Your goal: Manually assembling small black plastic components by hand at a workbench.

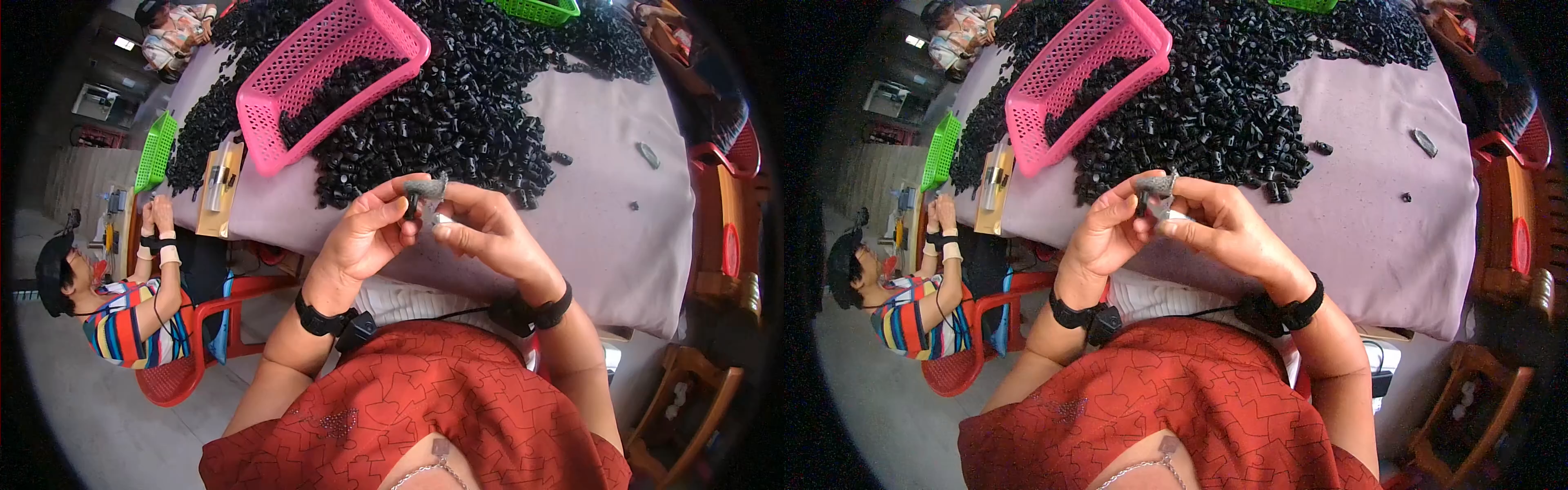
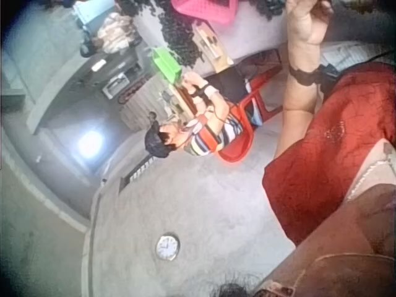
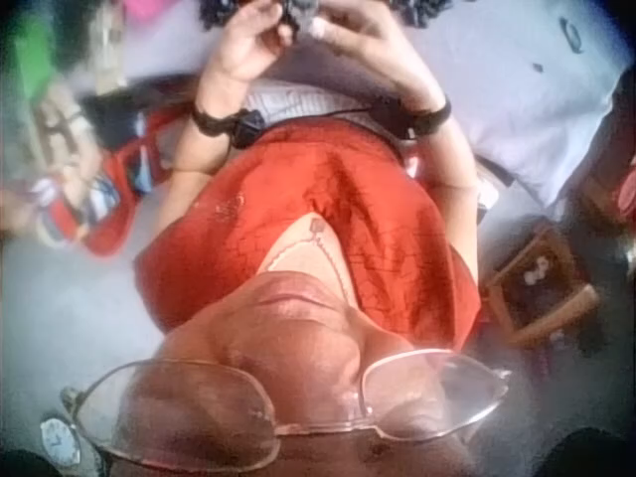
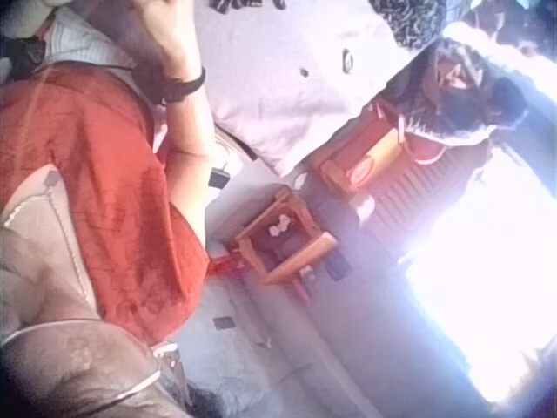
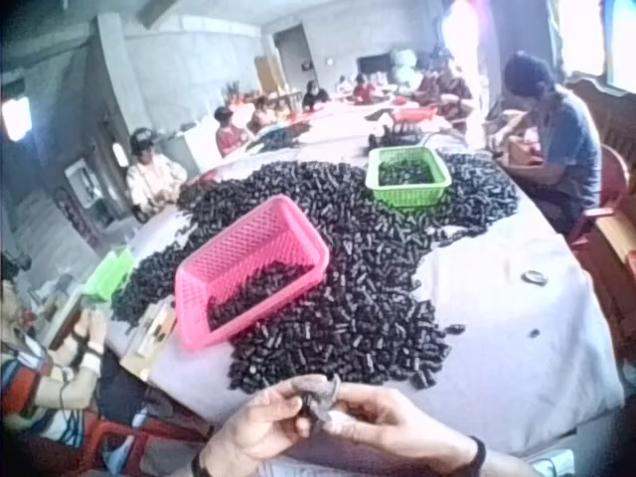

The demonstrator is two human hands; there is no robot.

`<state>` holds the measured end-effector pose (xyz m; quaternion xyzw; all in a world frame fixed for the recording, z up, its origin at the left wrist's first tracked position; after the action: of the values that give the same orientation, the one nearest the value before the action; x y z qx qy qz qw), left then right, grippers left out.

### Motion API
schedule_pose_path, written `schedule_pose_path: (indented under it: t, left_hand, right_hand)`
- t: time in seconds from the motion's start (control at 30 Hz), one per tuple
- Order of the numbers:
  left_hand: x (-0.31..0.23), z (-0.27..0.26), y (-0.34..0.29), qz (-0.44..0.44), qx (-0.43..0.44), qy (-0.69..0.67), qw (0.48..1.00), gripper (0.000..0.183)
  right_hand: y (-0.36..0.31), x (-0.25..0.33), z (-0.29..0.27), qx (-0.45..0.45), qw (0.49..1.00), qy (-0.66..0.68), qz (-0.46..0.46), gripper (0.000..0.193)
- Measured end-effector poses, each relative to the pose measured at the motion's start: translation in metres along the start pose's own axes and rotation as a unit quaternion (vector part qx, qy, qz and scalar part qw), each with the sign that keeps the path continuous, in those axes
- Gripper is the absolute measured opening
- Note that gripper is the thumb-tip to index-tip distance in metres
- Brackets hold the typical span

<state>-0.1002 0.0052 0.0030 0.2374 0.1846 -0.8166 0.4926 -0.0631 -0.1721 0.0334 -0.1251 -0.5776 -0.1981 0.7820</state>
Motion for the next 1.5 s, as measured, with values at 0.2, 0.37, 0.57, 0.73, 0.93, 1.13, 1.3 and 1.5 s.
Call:
schedule_pose_path:
  t: [0.2,0.37,0.57,0.73,0.93,1.13,1.3,1.5]
  left_hand:
    - [-0.007,0.004,-0.007,0.035,-0.068,0.086,0.993,0.032]
    - [-0.011,-0.002,-0.011,0.054,-0.083,0.101,0.99,0.025]
    - [-0.007,-0.005,-0.011,0.064,-0.035,0.057,0.996,0.026]
    - [-0.007,0.001,-0.009,0.062,-0.082,0.063,0.993,0.031]
    - [-0.008,-0.002,-0.006,0.05,-0.073,0.073,0.993,0.033]
    - [-0.002,0.002,-0.001,0.041,-0.067,0.084,0.993,0.033]
    - [0.0,0.001,0.001,0.036,-0.057,0.083,0.994,0.032]
    - [-0.001,0.004,0.002,0.033,-0.056,0.079,0.995,0.032]
  right_hand:
    - [0.0,-0.001,-0.004,-0.08,0.995,-0.039,-0.053,0.034]
    - [-0.001,-0.003,-0.006,-0.109,0.992,-0.051,-0.029,0.028]
    - [0.0,-0.005,-0.006,-0.105,0.992,-0.062,-0.042,0.025]
    - [0.0,-0.004,-0.004,-0.1,0.993,-0.045,-0.049,0.024]
    - [0.002,-0.008,-0.005,-0.103,0.992,-0.053,-0.048,0.031]
    - [0.002,-0.008,-0.001,-0.058,0.996,-0.056,-0.045,0.043]
    - [0.002,-0.004,0.004,-0.053,0.997,-0.026,-0.054,0.046]
    - [0.0,0.0,0.001,-0.027,0.999,-0.018,-0.042,0.048]
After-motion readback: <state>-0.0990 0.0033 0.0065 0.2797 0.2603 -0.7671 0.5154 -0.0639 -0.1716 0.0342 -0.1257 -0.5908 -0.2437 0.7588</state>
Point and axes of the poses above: each hand's wrist, its own y-axis towards the middle knuckle, its own z-axis out of the palm, x = y × z, the point moved 3 cm from there along y, towards the middle knuckle, and after that the axes turned 10 degrees about x, right-handed, at the moved point
